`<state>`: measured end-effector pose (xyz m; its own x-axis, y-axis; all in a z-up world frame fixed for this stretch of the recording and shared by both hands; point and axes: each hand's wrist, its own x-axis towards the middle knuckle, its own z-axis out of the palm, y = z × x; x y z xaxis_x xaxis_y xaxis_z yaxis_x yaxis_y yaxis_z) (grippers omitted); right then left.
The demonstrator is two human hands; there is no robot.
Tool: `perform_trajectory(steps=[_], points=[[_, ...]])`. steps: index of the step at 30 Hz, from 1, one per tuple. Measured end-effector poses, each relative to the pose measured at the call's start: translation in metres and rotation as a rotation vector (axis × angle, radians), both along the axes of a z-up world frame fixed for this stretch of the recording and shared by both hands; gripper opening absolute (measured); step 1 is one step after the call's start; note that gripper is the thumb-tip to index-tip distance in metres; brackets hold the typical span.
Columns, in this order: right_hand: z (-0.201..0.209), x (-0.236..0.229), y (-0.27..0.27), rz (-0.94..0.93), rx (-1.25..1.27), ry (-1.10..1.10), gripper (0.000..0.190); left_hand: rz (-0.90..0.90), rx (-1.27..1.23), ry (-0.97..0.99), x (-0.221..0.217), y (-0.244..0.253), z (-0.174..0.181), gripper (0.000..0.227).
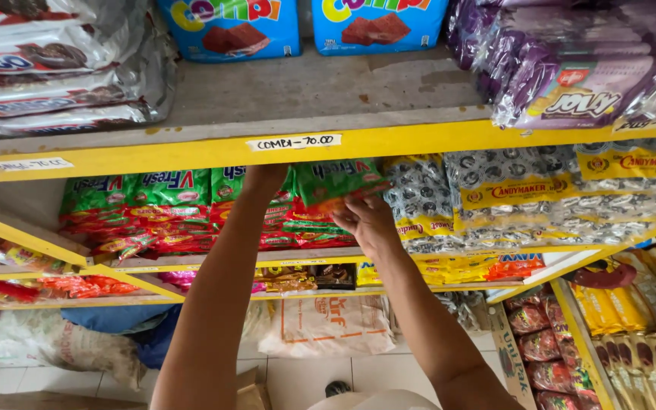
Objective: Stocking grocery store shelves with snacks and coffee sachets from cardboard boxes.
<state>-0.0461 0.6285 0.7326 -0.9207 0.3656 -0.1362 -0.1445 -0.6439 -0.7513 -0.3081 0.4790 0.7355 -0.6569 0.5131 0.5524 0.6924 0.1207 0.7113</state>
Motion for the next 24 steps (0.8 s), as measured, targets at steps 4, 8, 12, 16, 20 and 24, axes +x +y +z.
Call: perform_trajectory(steps=[4, 8, 12, 16, 20, 24], points=[[0.005, -0.016, -0.013, -0.049, -0.005, -0.034, 0.011, 0.150, -0.246, 0.563, 0.006, 0.020, 0.009, 0.026], [0.001, -0.025, -0.025, -0.055, -0.059, -0.020, 0.019, 0.132, -0.557, 0.501, 0.057, 0.021, 0.059, 0.029], [0.002, -0.030, -0.036, -0.069, -0.075, -0.004, 0.024, 0.176, -0.589, 0.247, 0.108, 0.019, 0.103, 0.038], [0.015, -0.015, -0.035, -0.028, -0.085, 0.020, 0.022, 0.144, -0.541, 0.297, 0.108, 0.014, 0.095, 0.046], [0.038, 0.015, -0.046, 0.049, -0.089, 0.061, 0.027, 0.137, -0.472, 0.398, 0.100, 0.010, 0.072, 0.041], [0.010, 0.041, -0.052, 0.070, 0.079, 0.049, 0.028, 0.199, -0.320, 0.491, 0.110, 0.006, 0.076, 0.038]])
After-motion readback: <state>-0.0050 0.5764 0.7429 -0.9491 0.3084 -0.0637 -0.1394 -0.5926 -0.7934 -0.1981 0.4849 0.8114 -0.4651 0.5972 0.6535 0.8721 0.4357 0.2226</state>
